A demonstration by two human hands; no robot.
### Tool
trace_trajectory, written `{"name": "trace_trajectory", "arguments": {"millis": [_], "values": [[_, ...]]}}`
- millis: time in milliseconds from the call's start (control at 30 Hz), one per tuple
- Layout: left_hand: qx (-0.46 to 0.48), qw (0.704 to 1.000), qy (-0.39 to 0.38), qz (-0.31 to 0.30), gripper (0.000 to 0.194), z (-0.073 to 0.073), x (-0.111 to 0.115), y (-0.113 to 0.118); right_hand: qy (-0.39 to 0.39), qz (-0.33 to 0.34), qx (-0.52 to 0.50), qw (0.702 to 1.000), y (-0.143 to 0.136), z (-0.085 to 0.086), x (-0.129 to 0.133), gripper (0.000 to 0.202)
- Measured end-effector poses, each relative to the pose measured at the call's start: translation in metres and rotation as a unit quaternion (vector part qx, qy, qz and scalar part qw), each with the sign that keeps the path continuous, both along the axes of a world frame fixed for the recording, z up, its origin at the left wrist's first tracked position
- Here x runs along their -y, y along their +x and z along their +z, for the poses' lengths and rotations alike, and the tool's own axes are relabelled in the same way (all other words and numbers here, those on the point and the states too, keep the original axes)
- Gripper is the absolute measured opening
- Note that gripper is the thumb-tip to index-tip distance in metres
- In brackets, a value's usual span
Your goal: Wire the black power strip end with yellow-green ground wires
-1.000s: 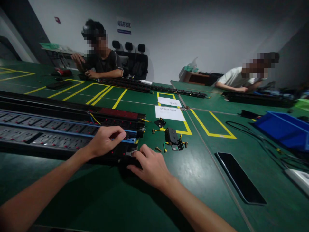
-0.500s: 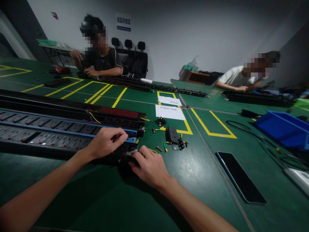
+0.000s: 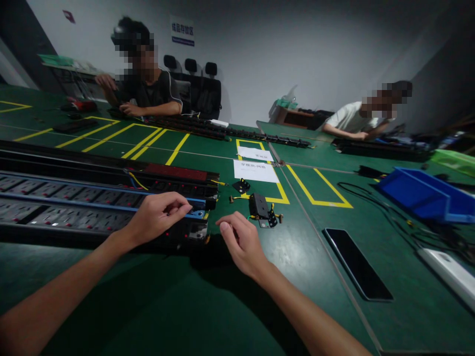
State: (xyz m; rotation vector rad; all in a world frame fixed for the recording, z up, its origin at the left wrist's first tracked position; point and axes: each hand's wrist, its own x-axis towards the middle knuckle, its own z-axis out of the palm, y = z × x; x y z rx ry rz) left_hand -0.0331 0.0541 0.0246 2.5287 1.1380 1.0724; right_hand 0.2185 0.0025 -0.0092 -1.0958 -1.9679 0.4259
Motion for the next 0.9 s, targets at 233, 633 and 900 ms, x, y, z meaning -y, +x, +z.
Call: {"name": "trace_trajectory", "arguments": {"millis": [233, 633, 900], "values": [[-0.007, 1.0, 0.027, 0.006, 0.016, 0.002, -0.001, 0.0, -0.02, 0.032, 0.168, 0.985, 0.005, -0.01, -0.004, 0.028], [-0.035, 0.999, -0.032, 0.021, 0.021, 0.0, -0.002, -0.001, -0.003, 0.024, 0.189, 0.982, 0.0, -0.009, 0.004, 0.028], [-0.046, 0.997, -0.056, 0.021, 0.021, 0.001, -0.003, 0.0, -0.179, 0.008, -0.047, 0.983, -0.015, -0.008, 0.01, 0.023]]}}
